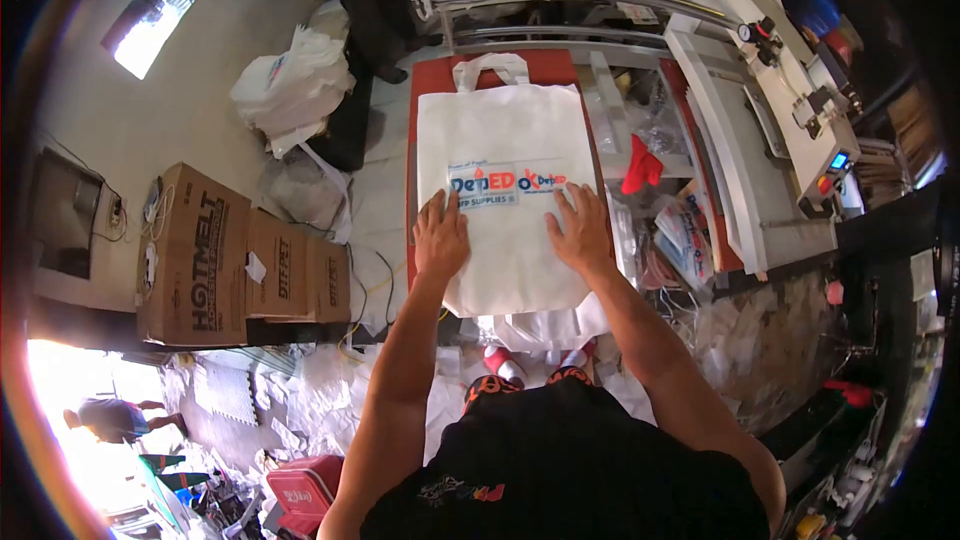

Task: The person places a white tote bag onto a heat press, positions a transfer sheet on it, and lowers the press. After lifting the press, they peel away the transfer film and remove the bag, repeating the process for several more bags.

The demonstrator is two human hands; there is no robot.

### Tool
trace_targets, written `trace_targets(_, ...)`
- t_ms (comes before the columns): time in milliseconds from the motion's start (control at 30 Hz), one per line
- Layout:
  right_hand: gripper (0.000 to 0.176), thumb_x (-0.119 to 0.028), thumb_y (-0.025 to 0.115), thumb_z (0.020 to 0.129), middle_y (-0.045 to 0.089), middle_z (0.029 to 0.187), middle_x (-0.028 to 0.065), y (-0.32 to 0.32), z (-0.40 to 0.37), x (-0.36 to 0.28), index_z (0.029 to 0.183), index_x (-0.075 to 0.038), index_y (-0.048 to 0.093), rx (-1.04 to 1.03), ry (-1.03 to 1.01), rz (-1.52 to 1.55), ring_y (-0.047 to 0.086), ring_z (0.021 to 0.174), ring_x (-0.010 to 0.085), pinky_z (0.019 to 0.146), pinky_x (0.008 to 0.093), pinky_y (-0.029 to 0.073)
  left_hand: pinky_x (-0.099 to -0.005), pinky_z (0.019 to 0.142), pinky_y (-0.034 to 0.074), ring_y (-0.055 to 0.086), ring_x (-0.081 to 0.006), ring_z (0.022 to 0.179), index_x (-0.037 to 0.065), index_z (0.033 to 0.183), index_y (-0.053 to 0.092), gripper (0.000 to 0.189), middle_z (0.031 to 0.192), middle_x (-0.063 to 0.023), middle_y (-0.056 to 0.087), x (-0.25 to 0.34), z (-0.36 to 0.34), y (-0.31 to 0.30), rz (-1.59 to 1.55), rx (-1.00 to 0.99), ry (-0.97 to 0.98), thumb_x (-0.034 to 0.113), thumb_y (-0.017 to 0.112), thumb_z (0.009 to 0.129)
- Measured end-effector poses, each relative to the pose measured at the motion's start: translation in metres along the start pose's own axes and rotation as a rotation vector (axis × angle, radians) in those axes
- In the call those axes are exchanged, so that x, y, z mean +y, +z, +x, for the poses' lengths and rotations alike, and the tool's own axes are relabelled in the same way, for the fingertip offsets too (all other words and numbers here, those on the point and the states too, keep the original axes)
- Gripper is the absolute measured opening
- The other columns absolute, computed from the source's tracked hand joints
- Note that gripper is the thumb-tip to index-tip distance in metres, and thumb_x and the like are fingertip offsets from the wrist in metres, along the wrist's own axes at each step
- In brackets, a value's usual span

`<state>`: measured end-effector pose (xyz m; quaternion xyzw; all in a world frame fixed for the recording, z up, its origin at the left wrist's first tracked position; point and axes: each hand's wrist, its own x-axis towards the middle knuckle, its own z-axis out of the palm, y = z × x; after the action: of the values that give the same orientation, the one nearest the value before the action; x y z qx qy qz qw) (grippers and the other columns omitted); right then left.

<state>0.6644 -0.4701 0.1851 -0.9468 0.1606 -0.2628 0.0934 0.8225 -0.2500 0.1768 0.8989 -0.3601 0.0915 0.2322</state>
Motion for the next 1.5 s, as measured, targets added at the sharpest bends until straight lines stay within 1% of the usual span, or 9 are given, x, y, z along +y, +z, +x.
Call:
trace_targets(300,0.049,-0.03,0.063,0.09,0.048,0.138,0.018,0.0,0.001,-0.001,0.129,-0.001,0.058,0.024,0.043,0.066,0.041,0.132,0.0415,0.11,0.053,0.033,-0.0496,0.108,0.035,0.044,-0.0379,0.128,0.004,0.142,0.045,0.051,0.143,-0.0176,0.047,0.001,0.001,-0.002,-0.099,0.032,-0.066,0.021,0.052,0.095)
trace_targets(800,0.053,-0.031,0.065,0.088,0.049,0.138,0.0169,0.0,0.0,-0.002,0.131,-0.001,0.055,0.021,0.03,0.001,0.043,0.131,0.0408,0.109,0.0523,0.034,-0.0477,0.105,0.037,0.047,-0.035,0.126,0.003,0.133,0.055,0.046,0.139,-0.0147,0.051,0.001,0.0,0.0,-0.044,0.083,-0.029,0.023,0.054,0.091)
trace_targets(1100,0.053,-0.026,0.067,0.087,0.049,0.136,0.0203,-0.008,0.005,-0.006,0.13,0.001,0.053,0.031,0.044,0.053,0.044,0.128,0.0418,0.108,0.0518,0.035,-0.0487,0.107,0.036,0.048,-0.0383,0.124,0.003,0.135,0.052,0.048,0.138,-0.0174,0.052,-0.004,0.0,0.003,-0.07,0.096,-0.034,0.02,0.057,0.09)
trace_targets(1200,0.051,-0.022,0.069,0.085,0.051,0.134,0.0201,-0.013,0.011,-0.002,0.128,0.001,0.053,0.08,0.079,0.134,0.047,0.125,0.0405,0.106,0.0503,0.037,-0.0492,0.104,0.04,0.051,-0.039,0.122,0.002,0.134,0.052,0.047,0.135,-0.0204,0.053,-0.016,0.006,-0.001,-0.206,0.131,0.007,0.018,0.057,0.091)
trace_targets(1300,0.046,-0.018,0.071,0.084,0.057,0.127,0.0187,-0.045,0.023,0.012,0.123,-0.001,0.056,0.301,-0.001,0.135,0.051,0.121,0.0386,0.101,0.0491,0.04,-0.0486,0.103,0.041,0.052,-0.0422,0.12,0.001,0.133,0.051,0.044,0.132,-0.0235,0.054,-0.015,0.004,-0.043,-0.382,0.097,-0.091,0.012,0.057,0.092)
trace_targets(1367,0.03,-0.014,0.071,0.085,0.063,0.114,0.0158,-0.084,0.017,0.04,0.111,-0.004,0.061,0.422,-0.017,0.146,0.058,0.109,0.0367,0.095,0.0485,0.044,-0.0459,0.104,0.041,0.052,-0.0413,0.122,0.0,0.132,0.051,0.039,0.131,-0.0232,0.055,-0.021,-0.011,-0.076,-0.347,0.285,-0.131,0.01,0.055,0.094)
trace_targets(1433,0.02,-0.009,0.067,0.088,0.065,0.109,0.0158,-0.133,-0.002,0.071,0.107,-0.004,0.063,0.46,0.063,0.025,0.06,0.103,0.0361,0.092,0.0474,0.045,-0.0445,0.105,0.041,0.052,-0.0377,0.123,0.0,0.132,0.051,0.038,0.132,-0.0218,0.055,-0.057,-0.041,-0.09,-0.218,0.269,-0.252,0.009,0.055,0.095)
trace_targets(1467,0.017,-0.009,0.066,0.088,0.065,0.105,0.0161,-0.152,-0.017,0.101,0.104,-0.003,0.062,0.5,0.107,-0.054,0.06,0.101,0.0365,0.09,0.0473,0.046,-0.0438,0.106,0.04,0.052,-0.035,0.124,0.0,0.134,0.051,0.039,0.133,-0.0207,0.055,-0.051,-0.057,-0.113,-0.393,0.219,-0.427,0.009,0.054,0.096)
trace_targets(1500,0.015,-0.009,0.066,0.088,0.065,0.102,0.0166,-0.17,-0.035,0.135,0.101,-0.002,0.062,0.473,0.2,-0.135,0.06,0.099,0.0381,0.089,0.0476,0.046,-0.0435,0.105,0.04,0.053,-0.0353,0.123,-0.001,0.135,0.05,0.04,0.132,-0.0203,0.055,-0.121,-0.095,-0.081,-0.172,0.183,-0.332,0.011,0.052,0.097)
